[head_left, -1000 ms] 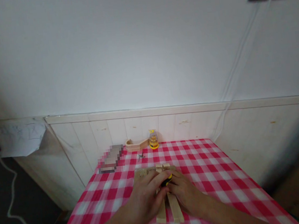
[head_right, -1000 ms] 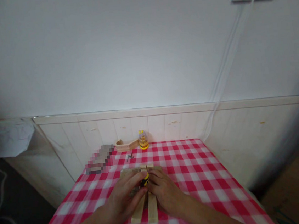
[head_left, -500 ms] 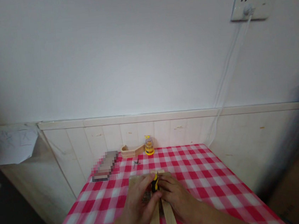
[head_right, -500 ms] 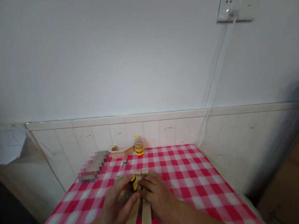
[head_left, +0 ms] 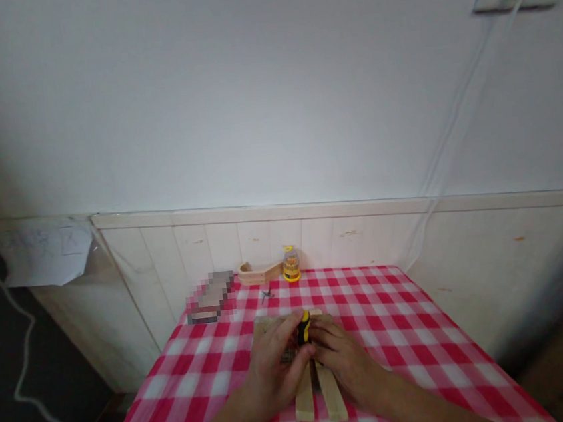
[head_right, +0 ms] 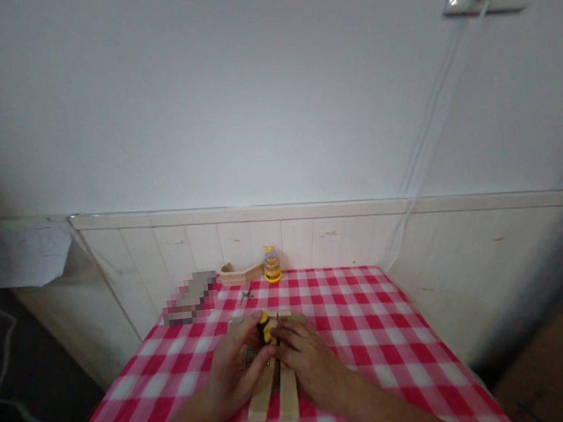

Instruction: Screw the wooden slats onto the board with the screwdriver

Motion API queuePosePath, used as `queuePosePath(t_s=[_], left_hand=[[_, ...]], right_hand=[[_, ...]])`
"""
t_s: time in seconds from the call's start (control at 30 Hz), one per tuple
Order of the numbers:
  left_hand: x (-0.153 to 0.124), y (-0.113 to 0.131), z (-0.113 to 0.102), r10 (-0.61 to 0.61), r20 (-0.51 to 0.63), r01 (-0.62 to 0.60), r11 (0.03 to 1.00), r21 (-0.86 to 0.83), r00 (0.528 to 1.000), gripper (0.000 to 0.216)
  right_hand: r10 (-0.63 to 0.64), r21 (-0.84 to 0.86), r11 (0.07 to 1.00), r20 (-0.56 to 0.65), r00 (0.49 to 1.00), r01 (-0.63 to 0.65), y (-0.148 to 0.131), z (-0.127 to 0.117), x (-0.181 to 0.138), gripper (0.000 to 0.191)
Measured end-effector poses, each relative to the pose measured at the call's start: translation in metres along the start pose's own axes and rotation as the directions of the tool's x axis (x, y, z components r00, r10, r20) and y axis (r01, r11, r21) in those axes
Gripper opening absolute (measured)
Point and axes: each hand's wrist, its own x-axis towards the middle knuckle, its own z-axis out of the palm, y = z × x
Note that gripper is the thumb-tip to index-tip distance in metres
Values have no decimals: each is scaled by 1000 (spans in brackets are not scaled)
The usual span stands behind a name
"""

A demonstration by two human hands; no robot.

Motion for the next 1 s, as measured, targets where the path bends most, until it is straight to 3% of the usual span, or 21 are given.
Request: queuePosePath(t_s=[0.6, 0.83, 1.0], left_hand=[[3, 4, -3, -31, 52, 30, 1000, 8, 998, 55], [2, 1, -3, -29, 40, 30, 999, -36, 999, 55], [4, 2, -7, -12, 58, 15, 998, -57, 998, 55]], right_hand=[[-36, 31, 999, -42, 998, 37, 4, 4, 0, 29], [-25, 19, 1000, 41, 999, 24, 2, -1, 1, 32], [-5, 44, 999, -12, 1000, 6, 0, 0, 3, 30]])
